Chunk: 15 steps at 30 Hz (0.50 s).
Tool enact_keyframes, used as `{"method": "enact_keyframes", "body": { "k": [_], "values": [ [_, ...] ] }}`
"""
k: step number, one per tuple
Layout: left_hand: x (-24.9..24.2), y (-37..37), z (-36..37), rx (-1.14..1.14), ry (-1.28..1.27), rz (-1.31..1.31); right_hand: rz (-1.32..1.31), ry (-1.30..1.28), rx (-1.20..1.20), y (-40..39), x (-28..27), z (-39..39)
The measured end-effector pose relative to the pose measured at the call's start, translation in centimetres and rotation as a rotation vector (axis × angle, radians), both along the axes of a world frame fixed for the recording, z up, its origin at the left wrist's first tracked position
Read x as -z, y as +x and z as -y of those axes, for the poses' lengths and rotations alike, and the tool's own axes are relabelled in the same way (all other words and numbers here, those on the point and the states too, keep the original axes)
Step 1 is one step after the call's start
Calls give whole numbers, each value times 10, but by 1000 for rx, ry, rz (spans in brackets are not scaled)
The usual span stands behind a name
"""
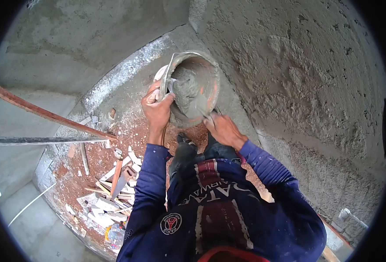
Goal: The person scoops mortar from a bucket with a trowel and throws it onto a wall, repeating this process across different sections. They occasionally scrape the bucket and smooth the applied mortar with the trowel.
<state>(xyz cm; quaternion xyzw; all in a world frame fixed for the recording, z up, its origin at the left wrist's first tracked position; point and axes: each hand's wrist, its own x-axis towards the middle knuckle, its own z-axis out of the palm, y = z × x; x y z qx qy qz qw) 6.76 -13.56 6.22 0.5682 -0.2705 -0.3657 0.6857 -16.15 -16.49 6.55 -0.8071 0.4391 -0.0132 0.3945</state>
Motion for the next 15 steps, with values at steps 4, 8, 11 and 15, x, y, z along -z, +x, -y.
{"method": "enact_keyframes", "body": {
  "k": [4,8,11,15],
  "values": [
    [26,3,-4,-94,18,-208,-159,-14,23,12,5,25],
    [55,5,-5,-162,38,-323,-219,-11,43,10,21,49],
    [68,-1,-1,-251,148,-351,-256,-41,-29,5,39,72],
    [134,0,-31,-454,431,-322,-201,-48,-35,-6,89,80]
  ]
}}
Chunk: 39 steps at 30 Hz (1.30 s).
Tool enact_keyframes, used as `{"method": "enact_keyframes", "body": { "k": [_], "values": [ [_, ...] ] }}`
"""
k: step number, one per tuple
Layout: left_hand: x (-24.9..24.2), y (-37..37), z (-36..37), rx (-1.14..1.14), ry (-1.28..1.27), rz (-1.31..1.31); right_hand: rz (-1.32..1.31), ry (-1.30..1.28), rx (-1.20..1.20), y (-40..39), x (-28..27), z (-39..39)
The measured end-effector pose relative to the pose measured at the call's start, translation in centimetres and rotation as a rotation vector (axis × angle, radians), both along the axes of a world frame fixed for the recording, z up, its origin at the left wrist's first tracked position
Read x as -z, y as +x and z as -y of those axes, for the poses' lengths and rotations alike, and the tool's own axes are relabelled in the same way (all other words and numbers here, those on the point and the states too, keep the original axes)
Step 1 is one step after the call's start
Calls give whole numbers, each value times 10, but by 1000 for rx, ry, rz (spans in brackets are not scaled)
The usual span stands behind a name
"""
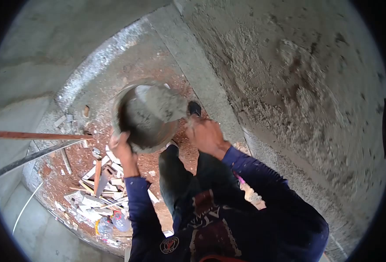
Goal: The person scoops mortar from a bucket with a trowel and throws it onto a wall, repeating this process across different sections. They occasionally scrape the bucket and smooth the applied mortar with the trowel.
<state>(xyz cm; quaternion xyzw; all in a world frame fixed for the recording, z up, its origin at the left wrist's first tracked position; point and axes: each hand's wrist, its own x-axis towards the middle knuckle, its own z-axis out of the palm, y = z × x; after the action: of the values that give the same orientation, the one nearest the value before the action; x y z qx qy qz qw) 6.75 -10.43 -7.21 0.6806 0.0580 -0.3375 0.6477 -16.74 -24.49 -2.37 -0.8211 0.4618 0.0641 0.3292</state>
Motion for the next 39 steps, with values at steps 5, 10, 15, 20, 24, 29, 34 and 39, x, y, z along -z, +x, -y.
{"method": "enact_keyframes", "body": {
  "k": [5,10,15,20,24,29,34,39],
  "values": [
    [103,-11,-92,-283,143,7,442,336,54,-7,148,14],
    [125,-34,-132,-148,311,37,97,815,347,-109,312,153],
    [119,-51,-131,-105,520,-22,141,341,761,-155,21,202],
    [105,-69,-83,147,230,140,-103,47,311,-128,-116,152],
    [43,-64,-21,311,122,184,-193,-118,-496,-113,-85,68],
    [-88,-44,39,706,-138,574,-485,-655,-449,-21,-74,-6],
    [-172,-10,58,942,-301,808,-217,-521,-342,10,-86,-54],
    [-193,11,30,774,-454,808,224,-95,-119,39,-115,-105]
  ]
}}
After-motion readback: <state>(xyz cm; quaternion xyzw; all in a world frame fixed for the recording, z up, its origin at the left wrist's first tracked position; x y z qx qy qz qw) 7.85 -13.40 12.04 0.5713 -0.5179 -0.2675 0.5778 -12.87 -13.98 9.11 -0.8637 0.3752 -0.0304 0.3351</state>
